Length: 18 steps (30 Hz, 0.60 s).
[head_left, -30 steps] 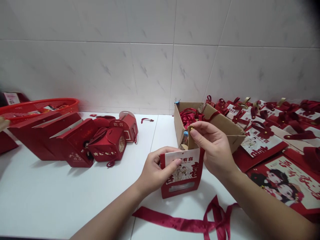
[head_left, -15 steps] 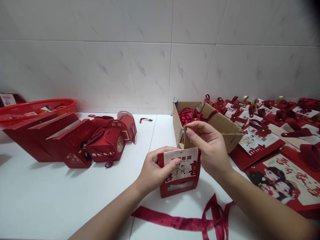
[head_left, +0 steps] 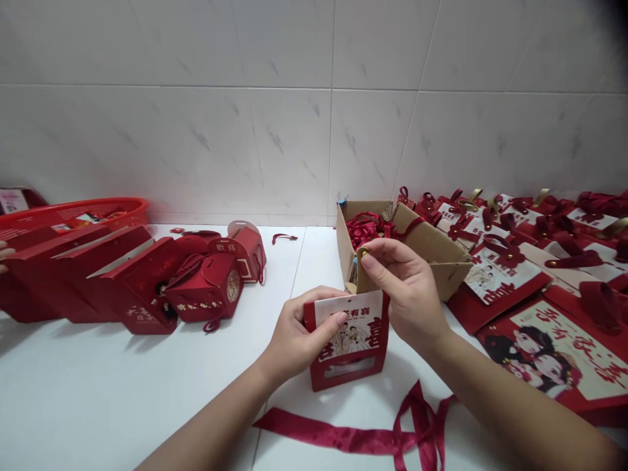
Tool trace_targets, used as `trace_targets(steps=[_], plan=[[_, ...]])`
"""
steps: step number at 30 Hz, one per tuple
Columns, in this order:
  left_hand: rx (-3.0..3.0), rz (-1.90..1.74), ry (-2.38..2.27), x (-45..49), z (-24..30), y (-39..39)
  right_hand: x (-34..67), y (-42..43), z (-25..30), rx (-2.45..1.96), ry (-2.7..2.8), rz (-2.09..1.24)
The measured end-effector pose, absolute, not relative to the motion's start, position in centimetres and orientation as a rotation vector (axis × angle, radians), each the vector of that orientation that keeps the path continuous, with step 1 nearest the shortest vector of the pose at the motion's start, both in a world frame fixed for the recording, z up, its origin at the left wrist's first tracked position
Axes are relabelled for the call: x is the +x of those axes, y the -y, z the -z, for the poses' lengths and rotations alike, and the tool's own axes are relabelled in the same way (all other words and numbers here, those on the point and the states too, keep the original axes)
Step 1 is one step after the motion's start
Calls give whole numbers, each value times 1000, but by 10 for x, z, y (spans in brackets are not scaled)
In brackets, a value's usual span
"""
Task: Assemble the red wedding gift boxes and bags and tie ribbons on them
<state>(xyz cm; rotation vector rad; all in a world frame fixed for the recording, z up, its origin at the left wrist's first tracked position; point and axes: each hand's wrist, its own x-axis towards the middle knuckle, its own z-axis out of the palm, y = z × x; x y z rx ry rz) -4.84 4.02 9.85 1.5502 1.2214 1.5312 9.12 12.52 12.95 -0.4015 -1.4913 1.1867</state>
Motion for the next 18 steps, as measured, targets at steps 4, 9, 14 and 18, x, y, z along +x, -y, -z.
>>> trace_targets(steps=[4,9,14,18], plan=[[1485,-1501,-1244,-48,-96,-40,101,-130,-142,-371,1452,-1169],[1468,-1508,-1266,-47,-93,-38,143,-119,-176,-242,1479,-1117],[1514,-1533,-1240,-46,-91,-40,165,-106,-167,-305,1805,-1246],[1585,-1578,-1241,-46,-88,-40,154,-116,-133,-366,1850,-1251]])
